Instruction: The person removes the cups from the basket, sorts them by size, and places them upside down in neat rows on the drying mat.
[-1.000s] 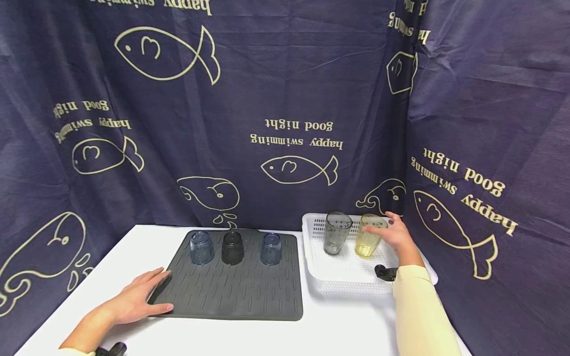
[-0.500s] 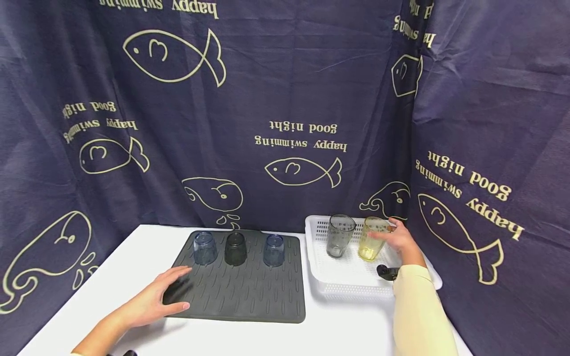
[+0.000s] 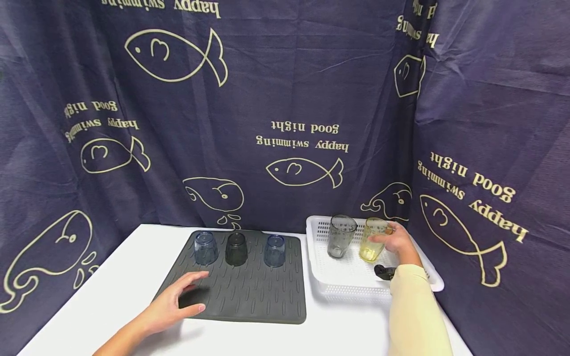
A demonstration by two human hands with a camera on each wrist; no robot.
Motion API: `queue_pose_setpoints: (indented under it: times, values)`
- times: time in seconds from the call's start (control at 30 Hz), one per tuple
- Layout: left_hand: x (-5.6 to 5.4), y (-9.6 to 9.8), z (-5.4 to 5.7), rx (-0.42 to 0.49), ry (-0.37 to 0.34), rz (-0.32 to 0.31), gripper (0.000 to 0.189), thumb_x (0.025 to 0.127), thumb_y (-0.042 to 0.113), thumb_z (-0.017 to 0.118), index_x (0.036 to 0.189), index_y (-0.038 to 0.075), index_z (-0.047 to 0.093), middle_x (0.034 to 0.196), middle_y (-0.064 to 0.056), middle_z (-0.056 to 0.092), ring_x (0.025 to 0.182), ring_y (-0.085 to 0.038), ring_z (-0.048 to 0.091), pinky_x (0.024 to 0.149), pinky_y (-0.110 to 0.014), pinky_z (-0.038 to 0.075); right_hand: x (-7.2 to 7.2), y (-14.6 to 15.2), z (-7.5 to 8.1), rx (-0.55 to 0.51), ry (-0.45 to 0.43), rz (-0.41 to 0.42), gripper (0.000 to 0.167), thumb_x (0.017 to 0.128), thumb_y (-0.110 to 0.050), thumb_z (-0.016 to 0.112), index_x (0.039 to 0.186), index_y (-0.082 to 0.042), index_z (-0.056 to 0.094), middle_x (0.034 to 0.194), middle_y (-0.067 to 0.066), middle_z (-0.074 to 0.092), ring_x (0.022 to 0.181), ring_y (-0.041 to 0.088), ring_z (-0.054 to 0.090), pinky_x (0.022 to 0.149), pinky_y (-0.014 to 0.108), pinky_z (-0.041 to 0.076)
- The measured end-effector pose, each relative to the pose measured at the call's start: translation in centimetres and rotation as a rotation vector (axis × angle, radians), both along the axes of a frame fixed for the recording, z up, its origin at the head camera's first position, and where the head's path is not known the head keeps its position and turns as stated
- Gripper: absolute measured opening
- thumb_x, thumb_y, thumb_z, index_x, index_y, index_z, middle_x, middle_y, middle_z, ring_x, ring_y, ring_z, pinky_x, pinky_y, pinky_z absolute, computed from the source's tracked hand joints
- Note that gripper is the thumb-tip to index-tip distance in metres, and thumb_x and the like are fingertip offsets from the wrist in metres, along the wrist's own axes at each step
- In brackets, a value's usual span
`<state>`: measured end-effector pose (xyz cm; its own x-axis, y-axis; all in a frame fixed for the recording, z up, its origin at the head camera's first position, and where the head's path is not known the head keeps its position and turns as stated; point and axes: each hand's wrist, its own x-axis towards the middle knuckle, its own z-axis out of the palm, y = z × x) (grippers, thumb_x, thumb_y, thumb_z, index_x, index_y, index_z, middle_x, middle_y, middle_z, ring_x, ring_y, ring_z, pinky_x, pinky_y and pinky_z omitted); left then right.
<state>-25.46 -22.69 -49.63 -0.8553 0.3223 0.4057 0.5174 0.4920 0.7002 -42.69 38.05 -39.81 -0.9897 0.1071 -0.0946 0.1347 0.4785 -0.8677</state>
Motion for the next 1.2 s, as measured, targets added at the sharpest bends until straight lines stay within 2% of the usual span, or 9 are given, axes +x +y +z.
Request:
queue_pose_setpoints:
  times: [0.1, 0.33, 0.47, 0.6, 0.83, 1.03, 1.2]
  values:
    - [0.0, 0.4, -0.2, 0.013, -0.013, -0.005, 0.063, 0.09, 0.024, 0.08, 0.146, 0.023, 0.052, 0.145, -0.003, 0.057, 0.136, -0.003, 0.05, 0.109, -0.033, 0.05, 0.0, -0.1, -0.2, -0.016, 0.012, -0.005, 0.103, 0.09, -0.013, 0.077, 0.159, 0.009, 0.004, 0.161, 0.037, 0.02, 0.146, 0.05, 0.033, 0.118, 0.061, 0.036]
    - [0.0, 0.8, -0.1, 0.03, -0.03, -0.027, 0.058, 0.093, 0.024, 0.077, 0.146, 0.022, 0.052, 0.143, -0.011, 0.057, 0.134, -0.02, 0.055, 0.108, -0.036, 0.051, 0.2, 0.1, -0.5, -0.003, 0.048, -0.017, 0.097, 0.088, -0.012, 0.079, 0.155, 0.014, 0.012, 0.155, 0.037, 0.027, 0.142, 0.05, 0.038, 0.116, 0.062, 0.039]
    - [-0.2, 1.1, -0.2, 0.03, -0.045, -0.03, 0.057, 0.094, 0.026, 0.076, 0.145, 0.024, 0.052, 0.143, -0.01, 0.057, 0.133, -0.014, 0.054, 0.109, -0.035, 0.051, 0.4, 0.2, -0.3, -0.006, 0.043, -0.014, 0.1, 0.089, -0.014, 0.08, 0.156, 0.012, 0.011, 0.156, 0.035, 0.027, 0.142, 0.048, 0.038, 0.115, 0.059, 0.042]
    - [-0.3, 1.3, -0.4, 0.038, -0.025, -0.023, 0.056, 0.093, 0.024, 0.077, 0.144, 0.023, 0.053, 0.141, -0.005, 0.058, 0.132, -0.008, 0.054, 0.108, -0.034, 0.051, 0.6, 0.4, 0.2, 0.013, 0.06, 0.013, 0.102, 0.09, -0.018, 0.08, 0.157, 0.012, 0.009, 0.159, 0.036, 0.025, 0.144, 0.048, 0.036, 0.113, 0.056, 0.045]
    - [-0.6, 1.8, -0.2, 0.026, -0.014, -0.023, 0.057, 0.093, 0.026, 0.078, 0.144, 0.025, 0.053, 0.141, -0.002, 0.058, 0.132, -0.018, 0.055, 0.108, -0.035, 0.051, 1.4, -0.4, 1.8, 0.038, 0.121, 0.012, 0.104, 0.089, -0.021, 0.081, 0.158, 0.011, 0.01, 0.159, 0.036, 0.028, 0.145, 0.049, 0.037, 0.11, 0.054, 0.049]
    - [-1.0, 1.8, 0.1, 0.019, -0.004, -0.046, 0.058, 0.093, 0.027, 0.078, 0.145, 0.024, 0.052, 0.142, -0.004, 0.057, 0.132, -0.027, 0.056, 0.108, -0.043, 0.051, 2.7, -1.4, 2.9, 0.071, 0.167, 0.033, 0.103, 0.089, -0.029, 0.082, 0.159, 0.008, 0.016, 0.159, 0.032, 0.035, 0.141, 0.046, 0.044, 0.098, 0.04, 0.059]
    - [-1.1, 1.6, 0.5, 0.024, -0.002, -0.043, 0.058, 0.093, 0.029, 0.077, 0.145, 0.024, 0.052, 0.143, 0.0, 0.056, 0.132, -0.03, 0.055, 0.108, -0.045, 0.051, 3.8, -1.8, 3.4, 0.121, 0.207, 0.049, 0.103, 0.088, -0.034, 0.083, 0.158, 0.007, 0.02, 0.157, 0.032, 0.037, 0.133, 0.044, 0.052, 0.085, 0.026, 0.06]
